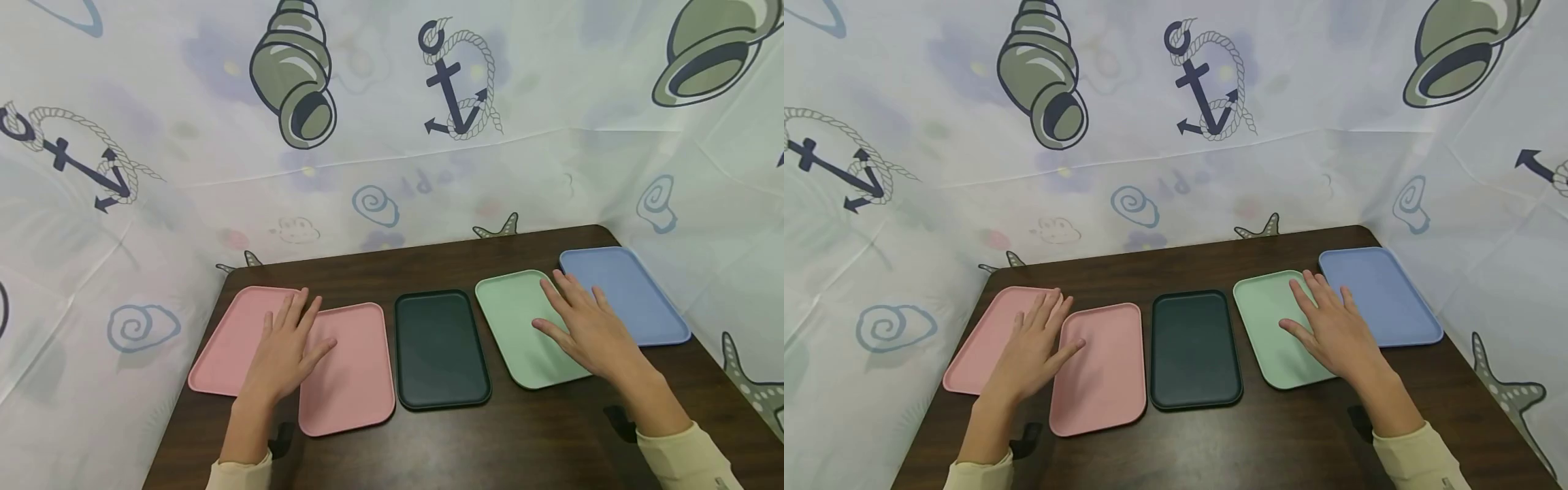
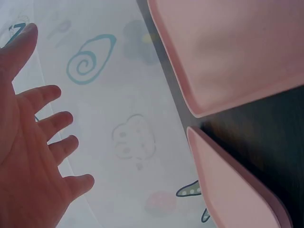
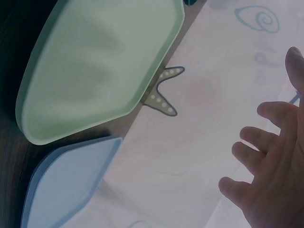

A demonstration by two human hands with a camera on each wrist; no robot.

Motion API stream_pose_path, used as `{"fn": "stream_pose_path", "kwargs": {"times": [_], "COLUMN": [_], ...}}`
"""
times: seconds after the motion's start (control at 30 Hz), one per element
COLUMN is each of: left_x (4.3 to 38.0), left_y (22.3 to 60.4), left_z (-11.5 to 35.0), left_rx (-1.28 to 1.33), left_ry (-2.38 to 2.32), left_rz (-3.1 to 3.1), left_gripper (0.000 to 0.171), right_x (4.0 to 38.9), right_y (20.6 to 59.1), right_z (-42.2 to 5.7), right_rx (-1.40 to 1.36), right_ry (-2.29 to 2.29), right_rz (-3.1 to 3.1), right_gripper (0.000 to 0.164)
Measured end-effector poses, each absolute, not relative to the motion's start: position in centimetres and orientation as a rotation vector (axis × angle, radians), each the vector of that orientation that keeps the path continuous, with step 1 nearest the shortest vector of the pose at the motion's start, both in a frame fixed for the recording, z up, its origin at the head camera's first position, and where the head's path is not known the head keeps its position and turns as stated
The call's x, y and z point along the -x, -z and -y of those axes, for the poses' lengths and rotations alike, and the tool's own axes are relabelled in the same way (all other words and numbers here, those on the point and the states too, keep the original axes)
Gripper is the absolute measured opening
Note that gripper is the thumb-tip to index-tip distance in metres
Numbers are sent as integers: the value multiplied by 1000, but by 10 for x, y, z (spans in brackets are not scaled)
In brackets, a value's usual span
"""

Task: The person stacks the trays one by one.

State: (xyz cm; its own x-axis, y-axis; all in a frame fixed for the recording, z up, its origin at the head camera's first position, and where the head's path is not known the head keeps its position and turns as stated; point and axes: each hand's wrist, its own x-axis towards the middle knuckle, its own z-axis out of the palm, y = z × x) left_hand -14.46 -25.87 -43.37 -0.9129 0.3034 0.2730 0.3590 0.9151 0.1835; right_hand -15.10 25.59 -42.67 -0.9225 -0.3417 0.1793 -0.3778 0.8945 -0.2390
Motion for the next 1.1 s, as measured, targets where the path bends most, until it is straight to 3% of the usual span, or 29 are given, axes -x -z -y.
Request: {"fn": "stream_pose_path", "kwargs": {"times": [0.27,0.57,1.1], "left_x": [147,146,147], "left_y": [436,442,479], "left_z": [252,210,141], "left_rx": [569,526,545], "left_ry": [374,441,425], "left_rz": [2776,2617,3066], "left_gripper": [79,45,31], "right_x": [147,139,129], "right_y": [426,432,471], "right_z": [-250,-230,-175], "right_rx": [-575,-529,-331], "right_ry": [-485,-524,-860], "right_rz": [2910,2876,3111], "right_gripper": [79,73,33]}}
